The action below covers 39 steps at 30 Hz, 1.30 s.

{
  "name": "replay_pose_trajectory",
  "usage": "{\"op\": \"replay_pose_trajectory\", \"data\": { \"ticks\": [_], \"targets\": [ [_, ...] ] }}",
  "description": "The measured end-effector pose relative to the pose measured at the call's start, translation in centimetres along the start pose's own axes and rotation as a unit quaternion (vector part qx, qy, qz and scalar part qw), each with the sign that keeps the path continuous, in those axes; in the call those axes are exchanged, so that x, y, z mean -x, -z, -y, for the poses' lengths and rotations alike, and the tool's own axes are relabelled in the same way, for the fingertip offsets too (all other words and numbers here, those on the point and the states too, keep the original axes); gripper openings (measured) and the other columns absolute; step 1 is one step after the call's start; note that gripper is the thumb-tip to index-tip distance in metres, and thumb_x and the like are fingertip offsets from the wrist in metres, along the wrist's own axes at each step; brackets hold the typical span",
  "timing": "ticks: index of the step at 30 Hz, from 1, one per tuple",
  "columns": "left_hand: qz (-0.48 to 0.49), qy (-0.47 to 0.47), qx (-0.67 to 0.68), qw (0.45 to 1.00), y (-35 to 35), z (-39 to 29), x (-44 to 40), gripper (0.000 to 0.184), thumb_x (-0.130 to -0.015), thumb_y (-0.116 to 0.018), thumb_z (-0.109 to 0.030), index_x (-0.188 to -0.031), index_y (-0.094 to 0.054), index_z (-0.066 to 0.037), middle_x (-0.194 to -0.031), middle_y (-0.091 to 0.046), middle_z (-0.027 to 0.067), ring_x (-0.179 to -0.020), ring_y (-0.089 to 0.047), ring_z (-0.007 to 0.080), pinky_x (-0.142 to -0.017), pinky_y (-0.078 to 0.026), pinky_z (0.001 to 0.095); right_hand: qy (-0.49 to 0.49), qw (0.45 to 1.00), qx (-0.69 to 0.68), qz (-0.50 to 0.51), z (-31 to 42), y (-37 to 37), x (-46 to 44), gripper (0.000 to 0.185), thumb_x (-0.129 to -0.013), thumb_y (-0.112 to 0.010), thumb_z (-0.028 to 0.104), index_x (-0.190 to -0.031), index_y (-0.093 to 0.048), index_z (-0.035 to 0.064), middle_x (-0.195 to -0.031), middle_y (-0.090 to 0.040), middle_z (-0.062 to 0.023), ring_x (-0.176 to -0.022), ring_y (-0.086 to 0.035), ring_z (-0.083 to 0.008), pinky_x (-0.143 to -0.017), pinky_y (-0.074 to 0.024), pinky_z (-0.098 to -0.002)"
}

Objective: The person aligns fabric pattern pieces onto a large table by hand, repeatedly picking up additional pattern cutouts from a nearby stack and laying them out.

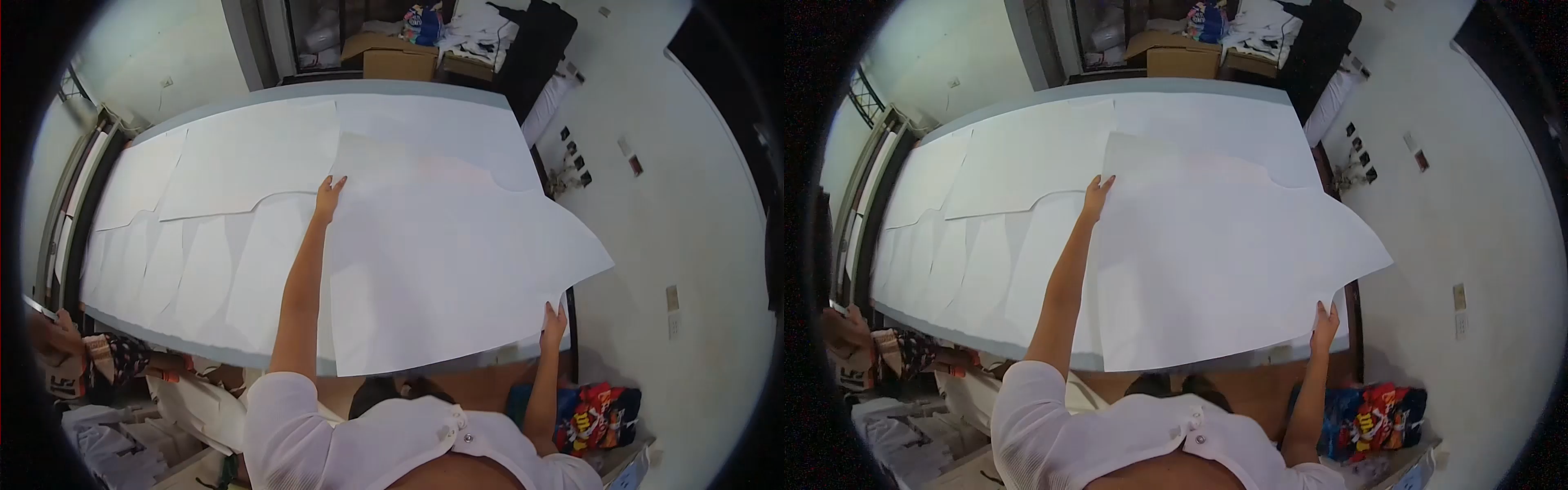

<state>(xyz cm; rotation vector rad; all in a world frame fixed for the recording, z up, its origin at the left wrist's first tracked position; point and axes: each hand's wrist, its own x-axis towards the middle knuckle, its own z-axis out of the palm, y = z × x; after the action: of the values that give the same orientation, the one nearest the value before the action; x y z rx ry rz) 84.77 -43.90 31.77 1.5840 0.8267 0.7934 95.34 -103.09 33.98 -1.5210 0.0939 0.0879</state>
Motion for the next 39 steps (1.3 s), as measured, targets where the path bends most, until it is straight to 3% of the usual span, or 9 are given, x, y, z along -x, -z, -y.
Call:
{"op": "replay_pose_trajectory", "data": {
  "ticks": [3,6,8,10,13,16,23,33,39],
  "targets": [
    [0.064,-0.055,-0.016,0.996,-0.1,0.0,-7.5,0.042,-0.083,-0.057,-0.025,-0.111,-0.049,0.005,-0.092,-0.059,0.0108,-0.07,-0.052,0.0121,-0.062,-0.043,0.0204,-0.009,0.999,-0.041,0.015,-0.6,-5.2,-2.3,0.035,-0.085,-0.051,0.008,-0.118,-0.046,-0.0045,-0.101,-0.058,-0.0131,-0.086,-0.056,-0.0157,-0.075,-0.0442,-0.0218],
    [-0.009,-0.046,-0.003,0.999,-3.7,-3.8,-13.2,0.044,-0.081,-0.059,-0.031,-0.111,-0.051,0.0,-0.098,-0.059,0.0161,-0.079,-0.055,0.019,-0.07,-0.044,0.0258,-0.052,0.996,-0.067,0.021,-1.2,-10.1,-7.8,0.041,-0.085,-0.053,0.009,-0.122,-0.041,-0.0041,-0.104,-0.056,-0.0139,-0.088,-0.057,-0.0181,-0.075,-0.0469,-0.024],
    [-0.022,-0.018,-0.02,0.999,-4.6,-3.4,-15.1,0.048,-0.08,-0.059,-0.032,-0.116,-0.047,-0.002,-0.104,-0.057,0.0166,-0.087,-0.055,0.0228,-0.075,-0.044,0.0286,-0.096,0.989,-0.09,-0.073,-2.7,-13.7,-10.6,0.047,-0.084,-0.054,0.008,-0.125,-0.035,-0.004,-0.107,-0.054,-0.0159,-0.088,-0.057,-0.0202,-0.073,-0.0485,-0.0253],
    [0.009,-0.024,-0.106,0.994,-4.1,-0.7,-14.1,0.053,-0.079,-0.06,-0.033,-0.121,-0.044,-0.003,-0.111,-0.054,0.0171,-0.095,-0.055,0.0265,-0.081,-0.044,0.0314,-0.095,0.989,-0.093,-0.064,-5.2,-15.8,-12.8,0.047,-0.084,-0.054,0.008,-0.125,-0.035,-0.0041,-0.107,-0.054,-0.0163,-0.088,-0.057,-0.0206,-0.073,-0.0487,-0.0258],
    [0.028,-0.13,-0.276,0.952,-2.3,7.2,-8.7,0.061,-0.077,-0.06,-0.031,-0.127,-0.037,-0.004,-0.118,-0.048,0.0212,-0.105,-0.05,0.0345,-0.089,-0.04,0.0382,-0.083,0.988,-0.118,-0.058,-8.6,-18.2,-15.8,0.047,-0.084,-0.054,0.008,-0.124,-0.034,-0.0045,-0.107,-0.053,-0.0174,-0.089,-0.057,-0.0218,-0.073,-0.0494,-0.0273],
    [-0.034,-0.121,-0.43,0.894,-1.6,11.6,-1.4,0.071,-0.077,-0.058,-0.032,-0.134,-0.026,-0.005,-0.133,-0.03,0.0238,-0.12,-0.034,0.0388,-0.098,-0.028,0.0475,-0.101,0.986,-0.127,-0.024,-9.5,-19.5,-18.0,0.044,-0.084,-0.055,0.009,-0.121,-0.036,-0.005,-0.106,-0.054,-0.0177,-0.088,-0.058,-0.0225,-0.072,-0.0499,-0.0283],
    [0.007,-0.145,-0.563,0.814,-4.5,8.3,13.8,0.056,-0.089,-0.038,-0.036,-0.136,-0.025,-0.009,-0.142,-0.02,0.0152,-0.131,-0.018,0.0321,-0.103,-0.015,0.0483,-0.161,0.982,-0.09,0.036,-13.1,-22.7,-20.0,0.037,-0.082,-0.056,0.012,-0.111,-0.04,-0.0044,-0.097,-0.054,-0.0164,-0.08,-0.056,-0.022,-0.064,-0.0479,-0.0285],
    [-0.058,-0.042,-0.528,0.846,-8.5,8.9,12.6,0.054,-0.089,-0.036,-0.036,-0.136,-0.025,-0.01,-0.142,-0.019,0.0151,-0.131,-0.017,0.0318,-0.103,-0.013,0.0505,-0.178,0.982,0.02,0.056,-14.3,-23.5,-22.2,0.03,-0.08,-0.059,0.02,-0.097,-0.046,-0.0021,-0.081,-0.055,-0.0133,-0.063,-0.053,-0.0197,-0.05,-0.0432,-0.0269],
    [-0.066,-0.06,-0.569,0.817,-10.9,9.9,12.3,0.055,-0.089,-0.037,-0.037,-0.136,-0.027,-0.011,-0.142,-0.019,0.0153,-0.13,-0.02,0.0314,-0.104,-0.014,0.0495,-0.178,0.977,0.096,0.062,-12.8,-20.6,-23.6,0.029,-0.079,-0.06,0.024,-0.088,-0.049,-0.0007,-0.071,-0.055,-0.0115,-0.053,-0.051,-0.0183,-0.041,-0.0403,-0.0259]
  ]
}}
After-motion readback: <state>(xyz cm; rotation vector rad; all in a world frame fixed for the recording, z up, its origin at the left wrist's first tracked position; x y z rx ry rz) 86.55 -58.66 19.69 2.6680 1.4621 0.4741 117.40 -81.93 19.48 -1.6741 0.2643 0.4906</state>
